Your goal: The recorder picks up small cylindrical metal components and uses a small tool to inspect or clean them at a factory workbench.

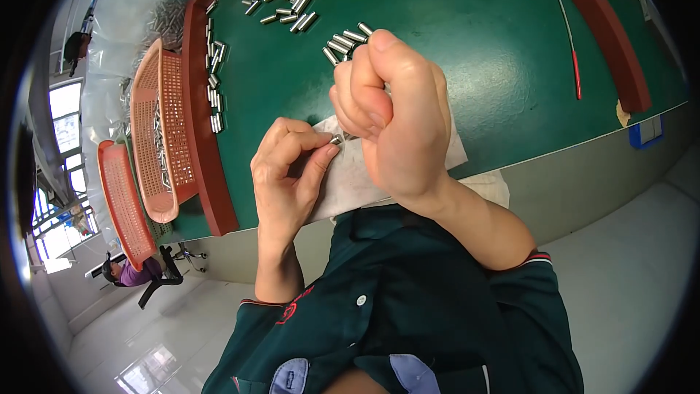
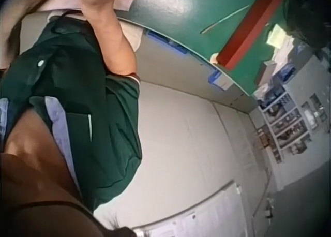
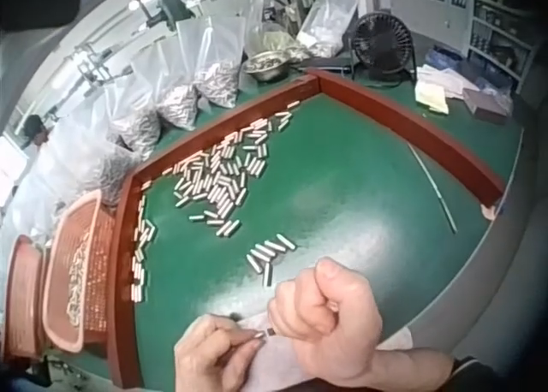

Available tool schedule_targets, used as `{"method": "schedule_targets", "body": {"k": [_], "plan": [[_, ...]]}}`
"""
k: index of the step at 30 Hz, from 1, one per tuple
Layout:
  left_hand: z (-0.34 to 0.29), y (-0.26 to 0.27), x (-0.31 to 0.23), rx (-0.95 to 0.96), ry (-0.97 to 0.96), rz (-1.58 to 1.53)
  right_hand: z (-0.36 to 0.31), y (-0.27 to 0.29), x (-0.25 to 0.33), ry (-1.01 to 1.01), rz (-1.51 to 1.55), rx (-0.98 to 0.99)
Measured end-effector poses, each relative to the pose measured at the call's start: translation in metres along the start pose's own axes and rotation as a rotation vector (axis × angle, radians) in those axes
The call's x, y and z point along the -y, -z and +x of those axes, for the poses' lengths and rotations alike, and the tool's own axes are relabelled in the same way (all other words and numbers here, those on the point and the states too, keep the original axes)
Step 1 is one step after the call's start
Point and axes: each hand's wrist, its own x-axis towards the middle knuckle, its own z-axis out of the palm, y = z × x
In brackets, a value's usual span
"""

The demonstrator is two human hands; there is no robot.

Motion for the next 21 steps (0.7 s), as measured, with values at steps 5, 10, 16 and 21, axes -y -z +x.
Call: {"method": "schedule_targets", "body": {"k": [5,10,16,21], "plan": [[0.0006,0.0001,0.0001,-0.002,-0.003,0.007,0.0017,-0.0042,0.0018,-0.016,-0.042,0.017],[-0.0003,-0.0010,0.0013,-0.008,-0.001,0.002,0.0031,-0.0063,0.0013,-0.037,-0.064,0.027],[-0.0003,-0.0007,0.0029,-0.010,-0.013,-0.004,0.0038,-0.0073,-0.0007,-0.046,-0.070,0.032],[0.0001,0.0002,0.0026,-0.001,-0.002,-0.004,0.0034,-0.0091,-0.0022,-0.046,-0.077,0.020]]}}
